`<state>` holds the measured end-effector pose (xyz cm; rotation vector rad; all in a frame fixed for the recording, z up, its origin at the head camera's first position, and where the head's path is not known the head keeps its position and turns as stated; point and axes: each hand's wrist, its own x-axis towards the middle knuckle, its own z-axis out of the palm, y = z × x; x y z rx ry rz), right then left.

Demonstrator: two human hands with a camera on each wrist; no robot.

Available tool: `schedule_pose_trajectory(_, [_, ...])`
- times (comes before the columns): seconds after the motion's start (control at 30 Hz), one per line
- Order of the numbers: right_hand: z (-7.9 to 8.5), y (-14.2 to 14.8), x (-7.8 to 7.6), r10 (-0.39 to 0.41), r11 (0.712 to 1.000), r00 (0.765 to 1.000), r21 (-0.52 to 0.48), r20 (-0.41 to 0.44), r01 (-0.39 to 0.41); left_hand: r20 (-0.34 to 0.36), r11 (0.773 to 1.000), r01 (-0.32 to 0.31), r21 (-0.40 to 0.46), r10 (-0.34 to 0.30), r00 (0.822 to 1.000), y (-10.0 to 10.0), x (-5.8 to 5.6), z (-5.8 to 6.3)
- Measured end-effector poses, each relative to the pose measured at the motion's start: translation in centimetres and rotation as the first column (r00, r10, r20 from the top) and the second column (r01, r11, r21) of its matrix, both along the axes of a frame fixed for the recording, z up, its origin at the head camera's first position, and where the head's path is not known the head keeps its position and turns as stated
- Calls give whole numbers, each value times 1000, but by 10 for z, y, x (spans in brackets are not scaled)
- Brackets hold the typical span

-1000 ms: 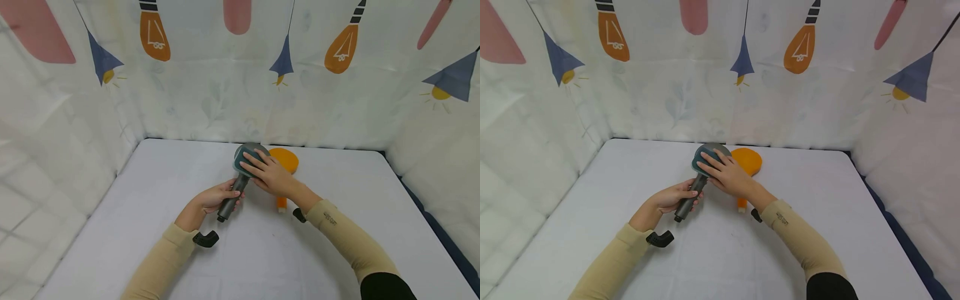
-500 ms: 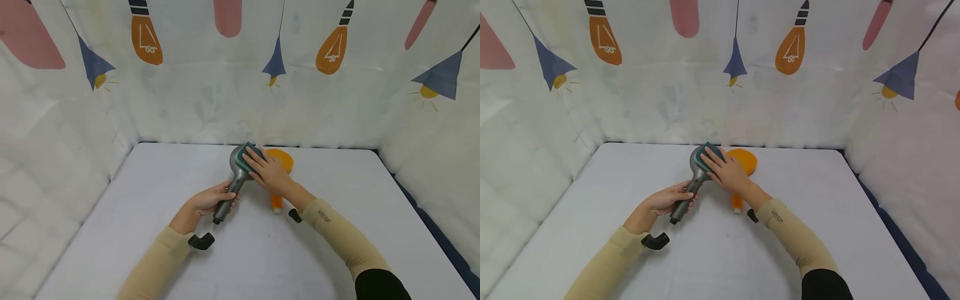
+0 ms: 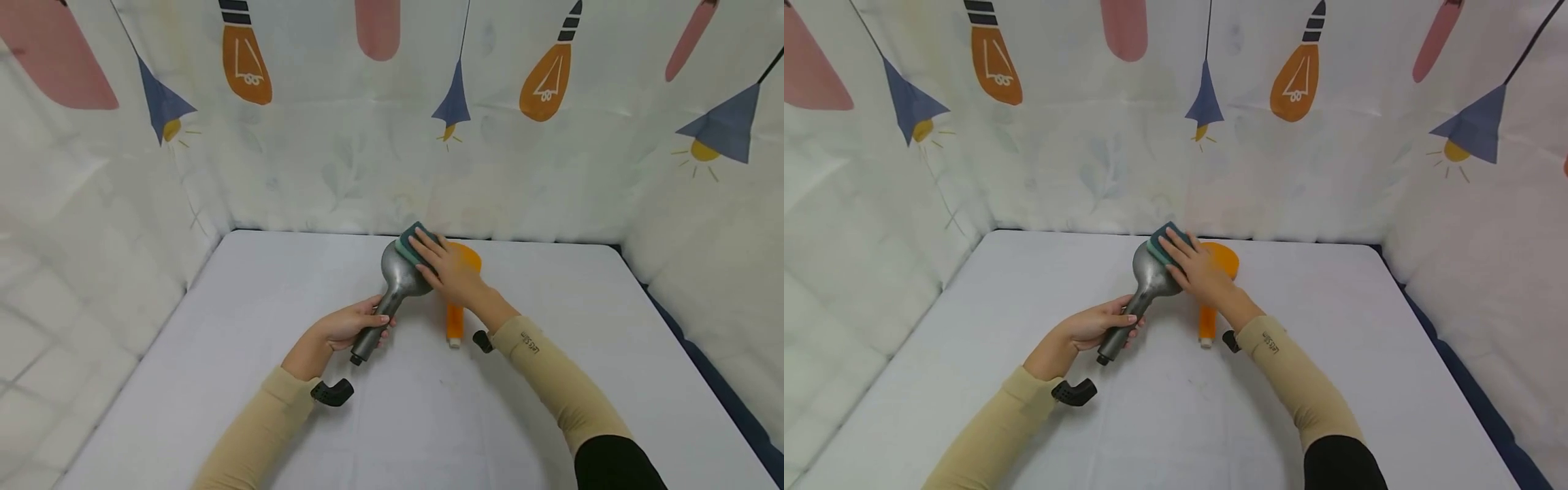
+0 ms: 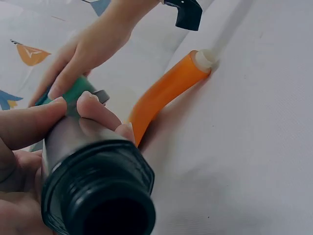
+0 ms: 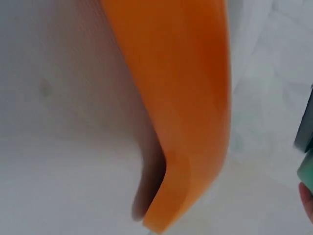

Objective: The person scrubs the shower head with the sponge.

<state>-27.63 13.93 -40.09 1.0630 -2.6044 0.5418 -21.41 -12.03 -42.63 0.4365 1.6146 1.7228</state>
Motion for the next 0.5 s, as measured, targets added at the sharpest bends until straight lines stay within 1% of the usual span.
schedule_pose_trajectory(0.03, [0,4,-3,-37,999,999,-21,26,38,-1,1000,1,1,-1,1000,0,0,0])
schedule_pose_trajectory(0.1, [-1,9,-5,-86,995,995,-46,48,88,-1,1000,0,2,0,1000,1,-1,-1])
schedule_pose_trajectory(0.13, [-1,10,-4,-95,994,994,-52,45,97,-2,1000,0,1,0,1000,1,-1,-1])
schedule_pose_trajectory(0.2, [-3,6,-1,-84,995,996,-45,25,85,2,1000,-5,0,5,1000,0,0,-2])
schedule_pose_trajectory(0.27, [-4,-1,6,-51,999,998,-9,-24,50,4,1000,-8,-2,8,1000,0,-1,-2])
schedule_pose_trajectory(0.33, [-4,-9,14,8,999,996,40,-87,-5,-3,1000,-8,0,8,1000,0,-2,-3])
schedule_pose_trajectory(0.43, [-3,-19,24,115,989,979,113,-170,-97,-14,1000,-1,12,1,1000,0,-5,-5])
schedule_pose_trajectory(0.5, [-4,-23,27,181,979,965,128,-191,-159,-11,1000,3,21,-3,1000,-2,-4,-7])
